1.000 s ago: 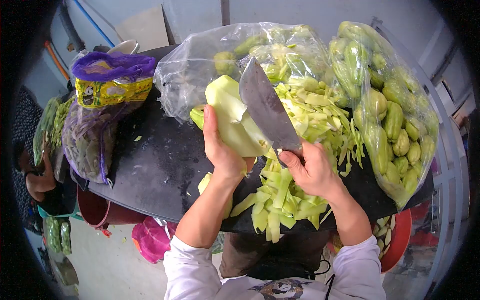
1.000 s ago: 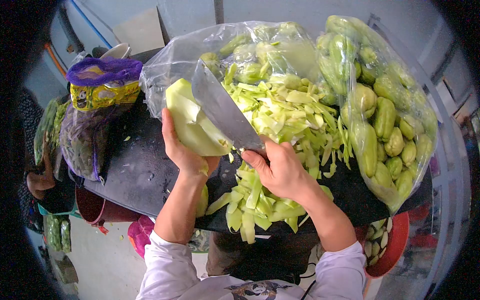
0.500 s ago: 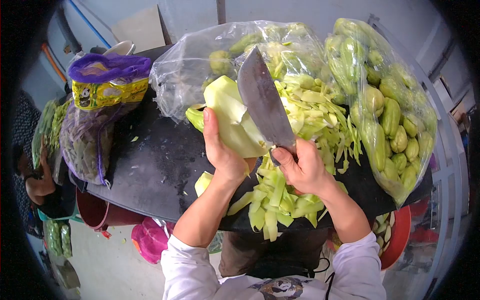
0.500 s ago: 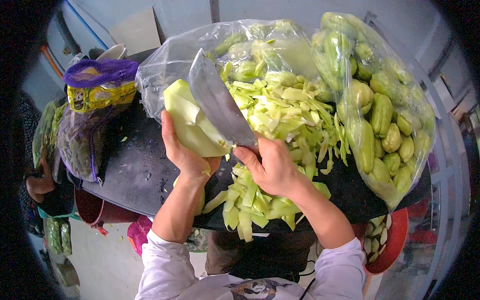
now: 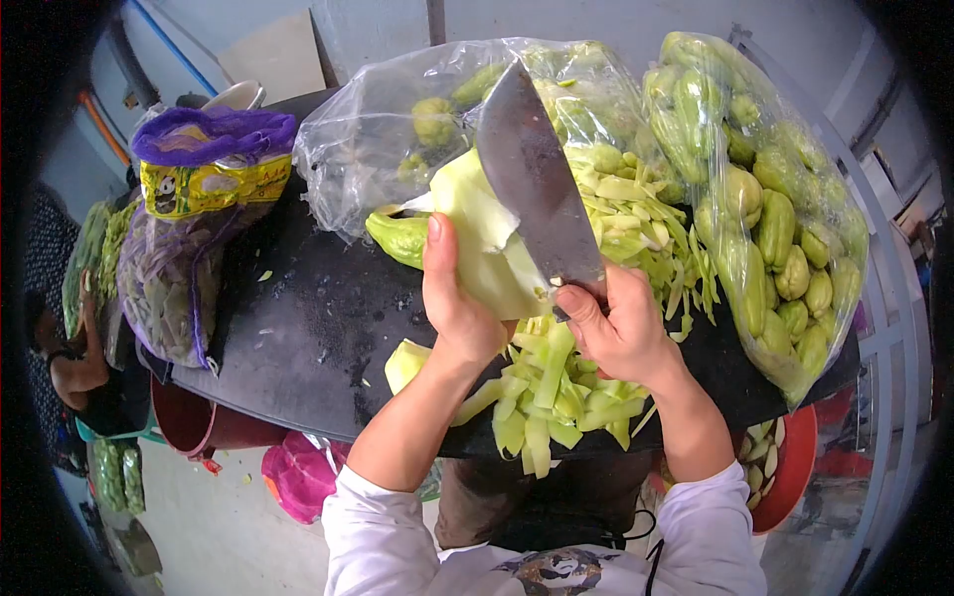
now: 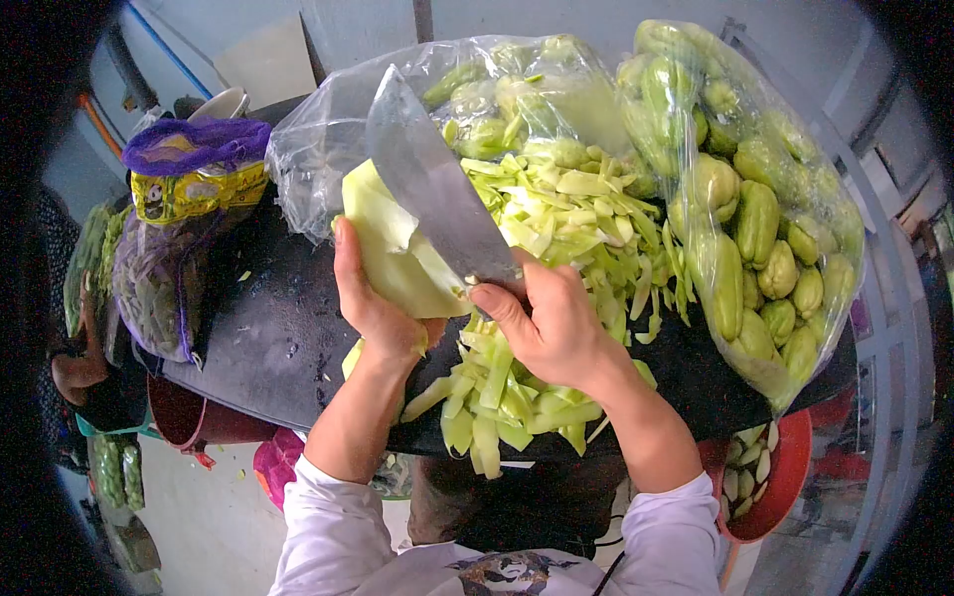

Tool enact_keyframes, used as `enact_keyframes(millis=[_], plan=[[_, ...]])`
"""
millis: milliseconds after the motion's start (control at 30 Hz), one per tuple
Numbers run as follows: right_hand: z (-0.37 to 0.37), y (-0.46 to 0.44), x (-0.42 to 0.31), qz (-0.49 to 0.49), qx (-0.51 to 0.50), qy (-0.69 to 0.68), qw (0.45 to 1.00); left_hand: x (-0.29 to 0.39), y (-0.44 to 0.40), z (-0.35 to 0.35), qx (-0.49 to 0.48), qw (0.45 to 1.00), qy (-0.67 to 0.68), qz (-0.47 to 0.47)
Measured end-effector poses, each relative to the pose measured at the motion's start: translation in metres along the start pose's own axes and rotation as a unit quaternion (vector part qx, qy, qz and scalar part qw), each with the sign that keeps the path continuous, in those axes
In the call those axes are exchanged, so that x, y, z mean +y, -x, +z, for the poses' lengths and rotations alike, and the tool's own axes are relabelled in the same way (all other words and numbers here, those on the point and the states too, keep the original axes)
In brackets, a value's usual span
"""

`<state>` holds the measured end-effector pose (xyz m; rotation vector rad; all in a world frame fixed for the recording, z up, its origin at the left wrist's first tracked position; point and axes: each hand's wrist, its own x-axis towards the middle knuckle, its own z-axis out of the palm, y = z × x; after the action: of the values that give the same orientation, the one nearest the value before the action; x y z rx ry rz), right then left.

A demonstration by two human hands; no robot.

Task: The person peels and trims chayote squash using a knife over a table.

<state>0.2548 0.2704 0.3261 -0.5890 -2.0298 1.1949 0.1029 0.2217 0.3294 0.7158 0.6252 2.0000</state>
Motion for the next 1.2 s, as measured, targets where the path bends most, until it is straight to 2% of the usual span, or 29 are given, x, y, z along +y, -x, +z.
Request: enact_keyframes(millis=[67,100,200,233,267,400,467,700,767,900,1100,1200], plan=[[-0.007,0.003,-0.001,0.012,-0.002,-0.004,1.0,0.001,-0.007,-0.007,0.035,0.999,-0.007,0.001],[-0.013,0.005,-0.003,0.032,0.005,0.002,0.999,0.005,-0.011,-0.015,-0.044,0.997,0.06,-0.016],[-0.016,0.005,-0.001,0.045,0.002,0.04,0.998,0.009,-0.014,-0.018,-0.08,0.994,0.068,0.011],[-0.016,0.005,0.002,0.036,-0.008,0.076,0.996,0.012,-0.009,-0.01,-0.049,0.996,0.071,0.007],[-0.011,0.004,0.005,0.014,0.009,0.039,0.999,0.013,-0.007,-0.005,-0.019,0.997,0.074,0.004],[-0.01,0.004,0.007,0.021,0.002,0.06,0.998,0.011,-0.008,-0.016,-0.065,0.997,0.047,0.021],[-0.009,0.003,0.008,0.007,-0.007,0.069,0.998,0.012,-0.008,-0.014,0.01,0.999,0.011,0.04],[-0.006,0.004,0.007,0.024,-0.014,0.044,0.999,0.012,-0.004,-0.012,0.011,0.999,0.006,0.047],[-0.004,0.004,0.006,0.008,-0.033,0.071,0.997,0.009,0.001,-0.007,0.067,0.997,-0.013,0.019],[0.004,0.003,0.001,-0.032,-0.024,0.06,0.997,0.003,0.005,-0.001,0.031,0.999,-0.038,0.019],[0.003,0.003,0.001,-0.03,-0.018,0.055,0.998,0.0,0.005,0.008,0.093,0.995,0.033,0.011],[-0.001,0.003,0.0,-0.05,-0.008,0.08,0.996,0.003,0.006,-0.003,0.071,0.996,-0.044,0.015]])
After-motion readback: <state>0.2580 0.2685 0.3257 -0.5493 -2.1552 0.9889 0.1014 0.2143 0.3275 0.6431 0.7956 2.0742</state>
